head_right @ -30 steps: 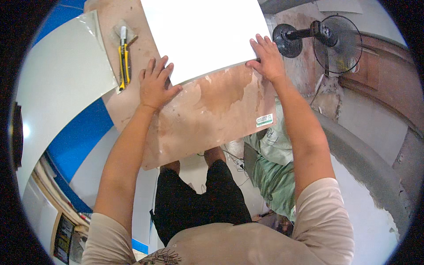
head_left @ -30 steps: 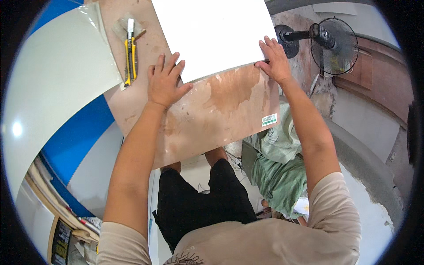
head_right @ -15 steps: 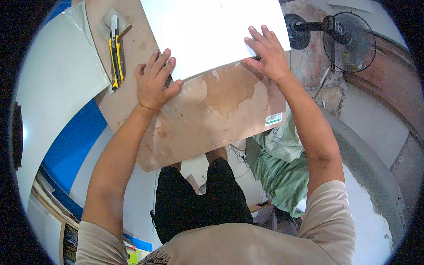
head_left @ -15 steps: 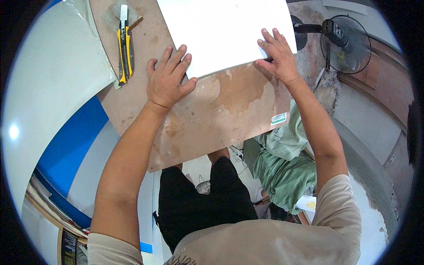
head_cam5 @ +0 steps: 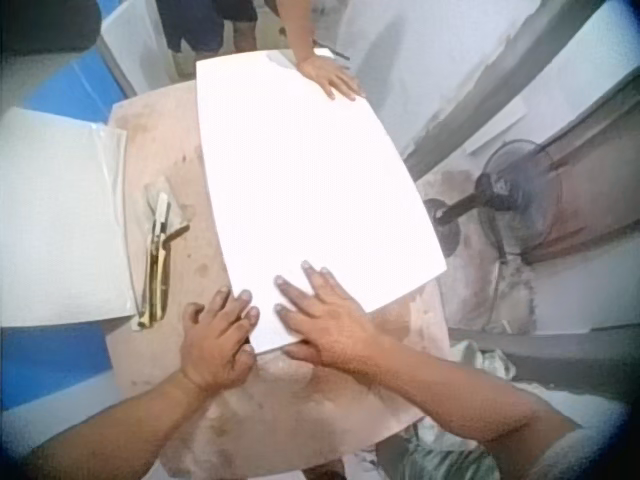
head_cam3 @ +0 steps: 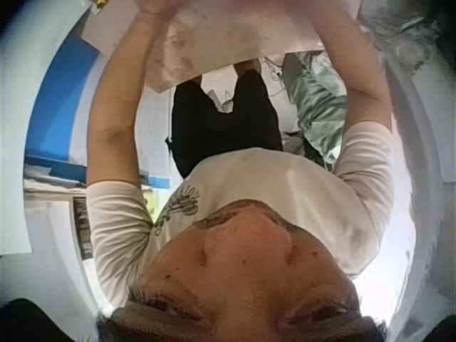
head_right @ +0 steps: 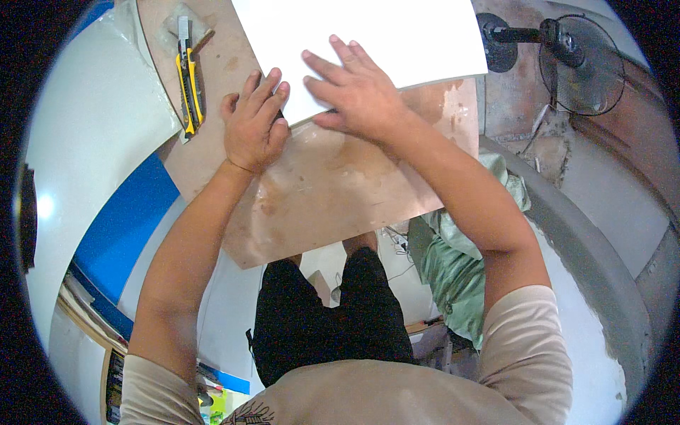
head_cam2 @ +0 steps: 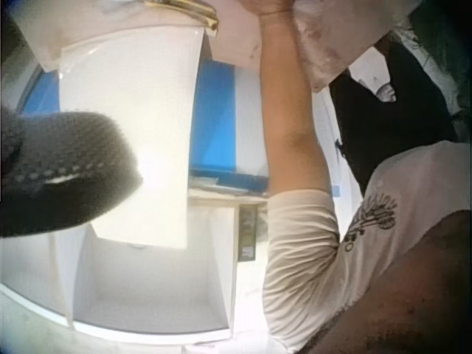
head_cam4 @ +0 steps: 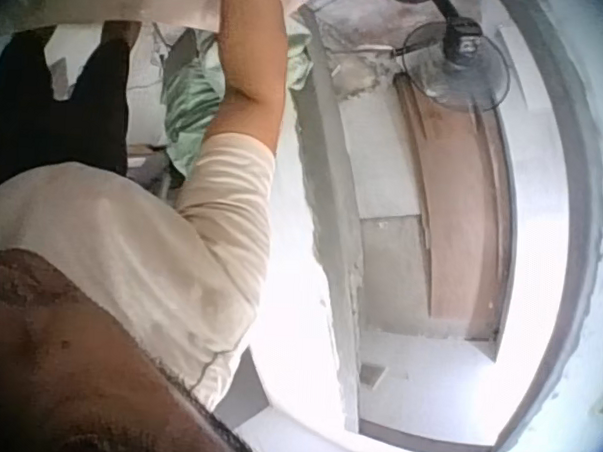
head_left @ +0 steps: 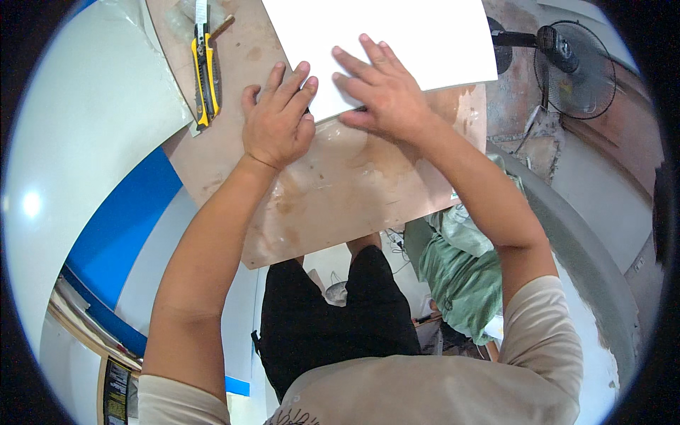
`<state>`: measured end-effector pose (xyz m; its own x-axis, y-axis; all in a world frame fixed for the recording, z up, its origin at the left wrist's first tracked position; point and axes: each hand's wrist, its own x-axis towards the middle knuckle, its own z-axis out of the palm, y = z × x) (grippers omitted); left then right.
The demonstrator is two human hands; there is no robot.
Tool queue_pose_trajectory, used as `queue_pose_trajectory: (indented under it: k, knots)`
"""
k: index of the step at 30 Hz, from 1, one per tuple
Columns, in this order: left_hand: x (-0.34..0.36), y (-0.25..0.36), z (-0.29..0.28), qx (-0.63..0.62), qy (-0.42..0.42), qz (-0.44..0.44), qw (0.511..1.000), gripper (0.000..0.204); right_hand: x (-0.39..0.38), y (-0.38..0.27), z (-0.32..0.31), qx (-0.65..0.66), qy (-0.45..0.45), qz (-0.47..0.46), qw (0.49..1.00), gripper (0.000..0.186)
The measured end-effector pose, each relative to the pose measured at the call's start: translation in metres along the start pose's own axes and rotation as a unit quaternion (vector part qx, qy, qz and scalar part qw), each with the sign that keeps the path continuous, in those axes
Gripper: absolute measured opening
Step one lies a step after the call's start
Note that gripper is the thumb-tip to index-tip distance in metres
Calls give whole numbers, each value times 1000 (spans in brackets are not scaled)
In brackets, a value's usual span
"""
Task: The person applies white edge banding to the edges of a white board. They peel the backing from the adhesive strip and press the banding onto the board's edge, smoothing it with their fingers. Another person is visible in the background working on a similar board.
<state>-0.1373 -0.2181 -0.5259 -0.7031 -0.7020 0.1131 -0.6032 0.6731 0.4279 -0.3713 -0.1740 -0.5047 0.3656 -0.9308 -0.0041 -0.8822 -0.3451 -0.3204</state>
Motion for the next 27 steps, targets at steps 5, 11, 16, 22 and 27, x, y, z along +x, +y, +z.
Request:
queue_pose_trajectory:
  k: [5,11,16,22,27]
  knots:
    - [-3,0,2,-6,8,3,1000,53,0,-13,4,10,26,3,1000,56]
    - [0,1,3,4,7,6,1000,55,9,-24,14,28,70,30,997,55]
    - [1,0,7,-17,42,22,999,53,9,-34,18,51,100,49,992,56]
    - [0,0,6,29,19,36,999,58,-14,9,5,-54,149,-18,987,43]
    - [2,15,1,69,-11,25,997,75,-59,51,-38,-54,30,76,995,50]
